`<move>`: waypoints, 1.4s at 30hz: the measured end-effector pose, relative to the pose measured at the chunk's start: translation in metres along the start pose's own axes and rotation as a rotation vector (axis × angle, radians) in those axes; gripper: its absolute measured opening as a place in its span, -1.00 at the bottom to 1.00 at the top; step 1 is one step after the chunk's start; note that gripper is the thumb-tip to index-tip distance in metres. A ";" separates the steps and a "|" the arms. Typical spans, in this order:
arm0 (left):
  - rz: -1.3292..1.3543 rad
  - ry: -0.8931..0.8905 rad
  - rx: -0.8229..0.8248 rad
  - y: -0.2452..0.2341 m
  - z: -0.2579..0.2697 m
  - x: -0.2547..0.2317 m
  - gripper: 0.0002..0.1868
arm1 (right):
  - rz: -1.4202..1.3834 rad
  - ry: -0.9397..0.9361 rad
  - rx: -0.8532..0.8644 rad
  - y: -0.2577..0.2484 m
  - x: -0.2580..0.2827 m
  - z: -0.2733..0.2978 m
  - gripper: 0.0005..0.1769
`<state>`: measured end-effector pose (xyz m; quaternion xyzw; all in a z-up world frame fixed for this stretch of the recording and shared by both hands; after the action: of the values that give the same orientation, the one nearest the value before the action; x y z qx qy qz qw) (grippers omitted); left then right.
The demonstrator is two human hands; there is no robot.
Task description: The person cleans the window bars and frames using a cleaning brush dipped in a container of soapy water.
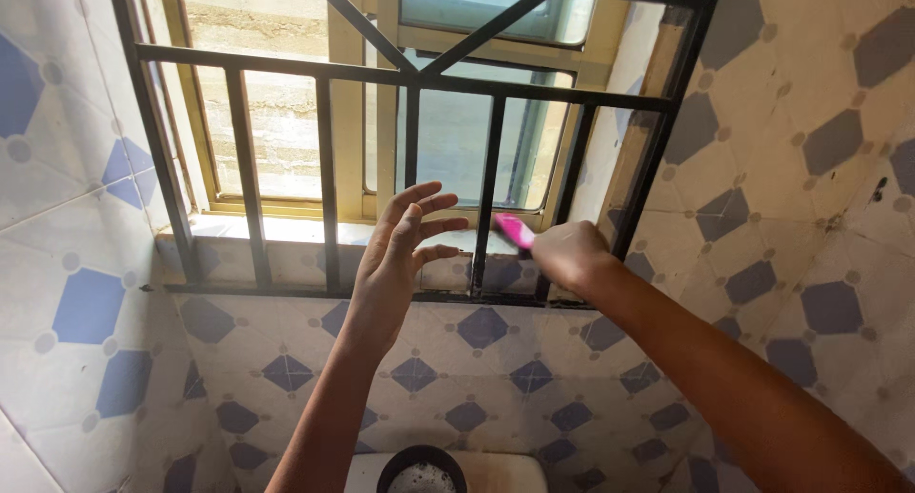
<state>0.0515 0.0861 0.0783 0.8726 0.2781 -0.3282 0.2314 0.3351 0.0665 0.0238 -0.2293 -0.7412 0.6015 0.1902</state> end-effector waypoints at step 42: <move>0.097 0.157 0.012 0.002 0.001 -0.002 -0.62 | 0.588 -0.224 0.136 -0.011 0.030 0.023 -0.76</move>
<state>0.0511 0.0837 0.0792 0.9094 0.2509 -0.2489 0.2193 0.2960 0.0630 0.0299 -0.3526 -0.6175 0.7006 -0.0597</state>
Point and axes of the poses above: each hand's wrist, its own z-axis away from the middle knuckle, its own y-axis out of the palm, x = y × z, the point moved 10 cm from there along -z, towards the middle knuckle, and after that the axes turned 5 degrees about -x, right-handed, at the moved point
